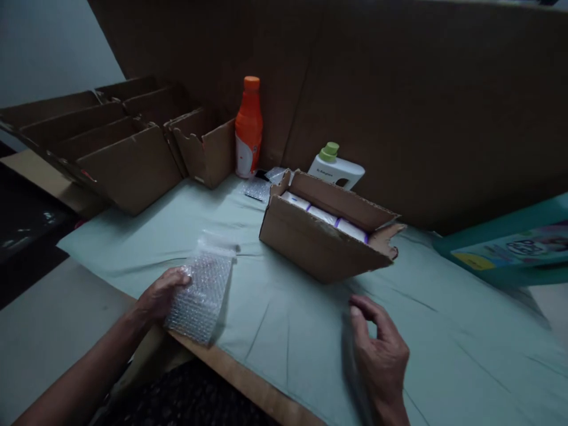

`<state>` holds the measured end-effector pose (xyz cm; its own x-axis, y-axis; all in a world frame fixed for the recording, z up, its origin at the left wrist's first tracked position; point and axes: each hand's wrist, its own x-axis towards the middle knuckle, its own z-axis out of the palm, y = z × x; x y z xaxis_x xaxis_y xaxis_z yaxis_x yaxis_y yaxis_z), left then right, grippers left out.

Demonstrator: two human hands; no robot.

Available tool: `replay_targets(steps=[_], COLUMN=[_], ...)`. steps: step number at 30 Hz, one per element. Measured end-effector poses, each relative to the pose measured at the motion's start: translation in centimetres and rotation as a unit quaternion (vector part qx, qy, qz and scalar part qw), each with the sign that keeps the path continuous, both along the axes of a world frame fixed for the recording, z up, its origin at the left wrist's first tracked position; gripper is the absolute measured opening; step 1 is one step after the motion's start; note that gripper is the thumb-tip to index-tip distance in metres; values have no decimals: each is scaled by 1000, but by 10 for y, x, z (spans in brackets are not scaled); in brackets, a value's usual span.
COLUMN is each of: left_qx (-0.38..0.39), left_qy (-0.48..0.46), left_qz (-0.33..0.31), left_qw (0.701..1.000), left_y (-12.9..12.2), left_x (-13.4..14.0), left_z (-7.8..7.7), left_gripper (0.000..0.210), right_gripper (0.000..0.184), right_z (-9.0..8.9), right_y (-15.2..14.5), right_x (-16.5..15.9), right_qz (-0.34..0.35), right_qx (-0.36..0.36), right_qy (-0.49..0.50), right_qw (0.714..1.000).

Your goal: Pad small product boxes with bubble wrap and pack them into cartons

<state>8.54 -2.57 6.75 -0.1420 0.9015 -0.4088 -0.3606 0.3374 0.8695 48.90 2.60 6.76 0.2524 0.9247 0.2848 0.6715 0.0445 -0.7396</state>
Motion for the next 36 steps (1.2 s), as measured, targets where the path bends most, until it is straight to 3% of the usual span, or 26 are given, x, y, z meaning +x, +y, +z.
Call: replay_targets(steps=[3, 6, 8, 10, 13, 16, 18, 22, 25, 28, 30, 32, 36], left_qx=[-1, 9, 17, 19, 10, 10, 10, 2, 37, 94, 127, 149, 185], left_qy=[-7, -3, 3, 10, 24, 60, 92, 167, 241, 317, 406, 485, 551], left_qz=[-81, -187, -254, -306, -345, -343, -328, -299, -334, -399, -426, -428, -368], left_qw=[997, 982, 967, 952, 938, 937, 940, 940, 911, 855, 799, 749, 726], left_y=[-13, -15, -16, -20, -33, -51, -60, -52, -22, 20, 46, 67, 93], left_x=[8, 19, 23, 23, 12, -5, -17, -34, -33, -13, 6, 24, 44], left_z=[5, 11, 14, 13, 7, 0, -2, 8, 23, 33, 34, 30, 20], left_gripper=[23, 17, 16, 16, 19, 29, 36, 37, 32, 29, 26, 27, 53], right_gripper=[21, 38, 46, 52, 57, 37, 20, 8, 26, 58, 66, 68, 71], right_z=[18, 28, 27, 20, 4, -8, -10, 5, 22, 26, 16, -2, -28], right_y=[-33, -37, -24, -4, 23, 40, 44, 26, -11, -49, -66, -73, -63], right_x=[-32, -80, -111, -139, -171, -185, -180, -133, -86, -48, -29, -13, 16], right_qz=[162, 359, 422, 438, 404, 361, 343, 310, 263, 154, 76, 16, -40], right_qx=[62, 75, 57, 9, -72, -96, -99, -118, -160, -149, -116, -88, -24], right_qy=[-60, -113, -144, -172, -174, -130, -104, -29, 138, 246, 219, 123, -66], right_qw=[983, 923, 893, 882, 895, 919, 928, 943, 941, 945, 966, 988, 997])
